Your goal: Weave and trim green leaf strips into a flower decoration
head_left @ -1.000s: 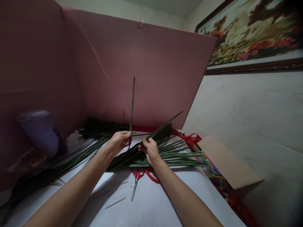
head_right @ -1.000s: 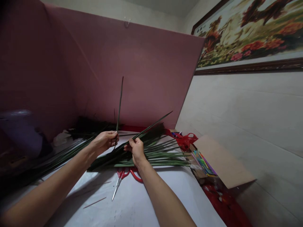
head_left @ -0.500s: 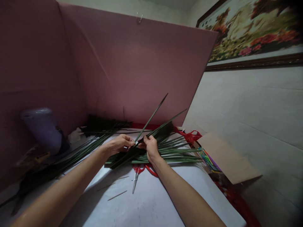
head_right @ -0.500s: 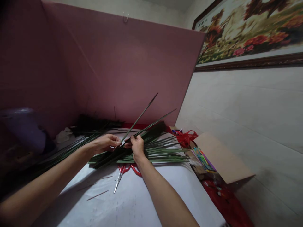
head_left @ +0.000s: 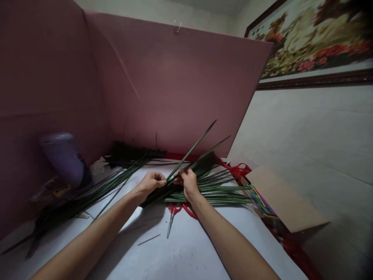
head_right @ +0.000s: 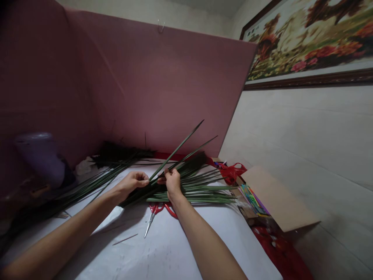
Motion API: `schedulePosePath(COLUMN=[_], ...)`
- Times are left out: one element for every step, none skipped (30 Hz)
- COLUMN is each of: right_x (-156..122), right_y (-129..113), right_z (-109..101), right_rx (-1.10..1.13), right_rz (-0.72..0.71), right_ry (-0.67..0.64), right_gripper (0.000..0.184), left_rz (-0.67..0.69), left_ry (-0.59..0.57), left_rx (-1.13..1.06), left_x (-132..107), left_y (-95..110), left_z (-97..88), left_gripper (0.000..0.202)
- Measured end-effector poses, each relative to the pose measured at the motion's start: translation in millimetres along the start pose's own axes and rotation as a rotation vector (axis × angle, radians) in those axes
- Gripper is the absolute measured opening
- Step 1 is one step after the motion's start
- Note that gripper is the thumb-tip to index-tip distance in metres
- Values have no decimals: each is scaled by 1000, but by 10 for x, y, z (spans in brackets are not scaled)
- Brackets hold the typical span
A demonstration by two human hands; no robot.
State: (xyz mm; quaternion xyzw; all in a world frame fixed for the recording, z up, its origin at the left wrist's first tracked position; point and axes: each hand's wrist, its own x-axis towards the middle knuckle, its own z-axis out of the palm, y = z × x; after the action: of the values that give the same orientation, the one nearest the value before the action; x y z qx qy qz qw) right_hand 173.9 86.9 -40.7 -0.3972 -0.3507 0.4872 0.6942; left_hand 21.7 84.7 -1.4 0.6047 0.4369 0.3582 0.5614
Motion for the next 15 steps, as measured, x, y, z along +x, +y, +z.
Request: schedulePosePath(right_x=[-1,-3,-5,-6,-6,-5,-3,0,4,8,11,15,18,20,22], right_y=[1,3,4,6,9,12,15,18,21,24,28,33,38,44,50], right_z=[-5,-10,-15,-20,-25,-30,-34,-37,-38,-39,-39,-37,-35,-33,-30], right_rx=[1,1,3,4,5,7,9,12,14,17,19,21,23,25,26], right_rz=[2,3,4,4,6,7,10,13,17,21,23,25,26,26,27], right_ry=[-6,-10,-12,-11,-8,-3,3,8,12,16,18,21,26,31,36], right_gripper=[29,30,30,30,30,31,31,31,31,32,32,33,33,33,32], left_rz=[3,7,12,17,23,29,35,40,42,42,37,27,12,-7,-29], left_ry=[-1,-6,-11,-18,-24,-29,-33,-36,-40,-46,-57,-73,-94,-119,-145], left_rx=[-8,-15,-22,-28,-35,-43,-51,-57,-61,-61,-58,-52,-45,-38,-33], left_x=[-6,-9,-10,-7,-4,1,5,8,9,9,7,3,-1,-7,-14], left_y=[3,8,13,20,27,34,42,49,54,59,61,63,64,64,63], left_z=[-8,-21,-37,-56,-76,-95,-113,-128,-139,-148,-153,-157,-161,-168,-178], left_gripper=[18,18,18,18,19,20,21,22,22,22,22,22,22,23,23])
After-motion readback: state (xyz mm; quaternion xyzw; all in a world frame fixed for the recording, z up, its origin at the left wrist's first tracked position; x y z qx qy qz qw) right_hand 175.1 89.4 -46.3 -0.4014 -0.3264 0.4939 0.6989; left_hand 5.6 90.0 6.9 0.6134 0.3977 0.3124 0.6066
